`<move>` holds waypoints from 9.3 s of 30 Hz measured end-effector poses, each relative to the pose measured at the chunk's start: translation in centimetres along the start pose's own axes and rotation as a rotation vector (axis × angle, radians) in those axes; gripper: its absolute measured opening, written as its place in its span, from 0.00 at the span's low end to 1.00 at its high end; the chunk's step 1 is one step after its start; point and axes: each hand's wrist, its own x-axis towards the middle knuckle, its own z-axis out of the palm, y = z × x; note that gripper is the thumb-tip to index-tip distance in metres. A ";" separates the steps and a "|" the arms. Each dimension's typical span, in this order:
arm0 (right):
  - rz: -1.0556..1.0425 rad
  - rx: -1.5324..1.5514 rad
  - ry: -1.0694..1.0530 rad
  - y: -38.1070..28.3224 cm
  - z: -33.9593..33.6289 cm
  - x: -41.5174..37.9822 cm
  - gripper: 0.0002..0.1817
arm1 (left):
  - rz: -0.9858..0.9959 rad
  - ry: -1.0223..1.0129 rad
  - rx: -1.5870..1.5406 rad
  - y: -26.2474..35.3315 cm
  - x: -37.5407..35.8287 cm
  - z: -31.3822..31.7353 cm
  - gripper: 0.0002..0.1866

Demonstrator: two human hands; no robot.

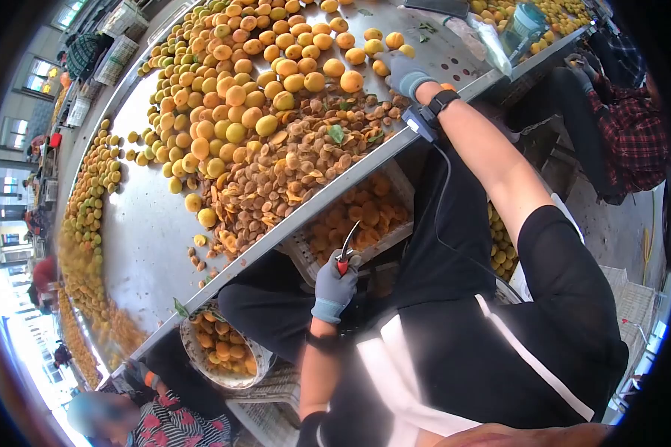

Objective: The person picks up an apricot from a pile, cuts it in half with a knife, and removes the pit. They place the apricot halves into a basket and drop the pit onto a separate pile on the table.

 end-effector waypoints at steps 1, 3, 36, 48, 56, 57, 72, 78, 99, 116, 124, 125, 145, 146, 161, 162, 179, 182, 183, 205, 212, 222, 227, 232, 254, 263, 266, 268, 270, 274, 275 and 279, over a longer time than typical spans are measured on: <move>0.058 -0.094 -0.064 0.7 0.7 0.5 0.23 | 0.100 0.009 0.054 -0.4 0.1 0.1 0.06; 0.052 0.055 -0.095 1.2 -0.1 0.0 0.20 | -0.060 -0.020 -0.054 2.2 -0.2 -0.2 0.07; 0.010 1.771 -0.750 -10.9 -10.9 -25.6 0.32 | 0.268 0.033 0.330 7.5 -2.1 0.7 0.23; -0.072 1.689 -0.744 -12.2 -10.7 -30.0 0.31 | 0.366 0.060 0.573 8.2 -4.9 0.4 0.23; -0.147 1.777 -0.677 -13.0 -10.8 -30.7 0.24 | 0.335 0.058 0.635 8.1 -6.0 0.7 0.22; -0.114 1.847 -0.684 -13.2 -10.8 -30.8 0.23 | 0.336 0.072 0.631 8.2 -6.0 0.8 0.22; 0.162 1.926 -0.648 -14.7 -10.2 -30.8 0.23 | 0.271 0.079 0.595 6.6 -4.3 1.3 0.15; 0.156 1.686 -0.543 -13.4 -9.4 -31.7 0.23 | 0.173 -0.023 0.549 5.9 -4.7 1.5 0.11; 0.411 1.989 -0.639 -15.0 -9.2 -31.9 0.14 | 0.157 0.056 0.702 6.8 -5.2 1.2 0.12; 0.495 2.094 -0.746 -15.8 -10.4 -31.9 0.16 | 0.347 0.290 0.847 6.7 -4.8 1.3 0.14; 0.358 1.924 -0.684 -16.1 -10.7 -31.9 0.18 | 0.383 0.338 0.731 6.9 -4.6 1.4 0.18; 0.374 1.956 -0.702 -16.0 -10.4 -31.8 0.20 | 0.382 0.336 0.731 6.9 -4.5 1.4 0.18; 0.400 2.083 -0.780 -14.7 -9.1 -31.1 0.19 | 0.395 0.333 0.804 6.9 -3.6 1.1 0.19; 0.381 1.909 -0.681 -14.9 -9.4 -31.2 0.19 | 0.393 0.339 0.805 6.6 -3.4 1.1 0.19; 0.220 1.967 -0.719 -14.6 -9.2 -31.4 0.30 | 0.326 0.190 0.481 5.5 -3.5 2.2 0.16; 0.190 2.095 -0.777 -14.5 -9.0 -31.3 0.30 | 0.307 0.139 0.423 5.4 -3.4 2.3 0.15; 0.297 1.693 -0.707 -13.7 -9.4 -30.8 0.21 | 0.260 -0.024 0.005 7.2 -5.1 0.2 0.21; 0.175 1.618 -0.753 -13.8 -9.0 -31.2 0.19 | 0.199 -0.005 -0.017 8.1 -4.8 0.5 0.25; 0.053 1.473 -0.740 -13.6 -8.5 -31.4 0.19 | 0.199 -0.004 -0.018 7.9 -4.5 0.8 0.25; 0.545 1.903 -0.903 -14.2 -6.3 -32.0 0.13 | 0.352 0.016 0.046 7.3 -3.7 1.5 0.31; 0.566 1.931 -0.694 -14.7 -6.8 -31.7 0.12 | 0.251 0.136 0.573 7.6 -4.4 0.9 0.42; 0.011 1.279 -0.431 -14.5 -5.9 -33.2 0.14 | 0.204 -0.015 0.008 6.3 -3.0 1.7 0.40; 0.048 1.286 -0.419 -14.1 -5.8 -32.2 0.15 | 0.235 0.048 -0.034 6.0 -2.0 2.3 0.35; 0.216 1.553 -0.620 -14.0 -6.5 -31.7 0.15 | 0.205 0.059 -0.140 5.1 -1.8 2.3 0.33; 0.820 2.000 -0.607 -13.1 -3.2 -29.1 0.22 | 0.256 0.363 0.105 3.5 -0.8 1.6 0.26; 0.503 2.133 -0.656 -10.9 -4.1 -28.5 0.28 | 0.101 0.149 0.308 4.6 -1.8 1.4 0.17; 0.425 1.848 -0.554 -11.3 -5.0 -29.6 0.30 | 0.261 0.138 0.416 4.2 -2.0 1.5 0.17; 0.512 1.970 -0.679 -12.2 -6.1 -30.4 0.32 | 0.292 0.096 0.506 4.1 -2.2 1.4 0.17; 0.506 1.983 -0.687 -13.3 -7.2 -30.9 0.32 | 0.335 0.072 0.523 4.5 -2.6 1.3 0.17; 0.475 1.925 -0.726 -13.8 -8.8 -31.1 0.34 | 0.366 0.039 0.679 4.8 -3.3 0.6 0.15; 0.445 1.859 -0.739 -13.8 -8.8 -31.2 0.34 | 0.365 0.040 0.680 4.7 -3.5 0.5 0.15; 0.400 1.825 -0.756 -13.6 -8.9 -31.6 0.32 | 0.404 0.034 0.738 3.8 -3.6 0.6 0.15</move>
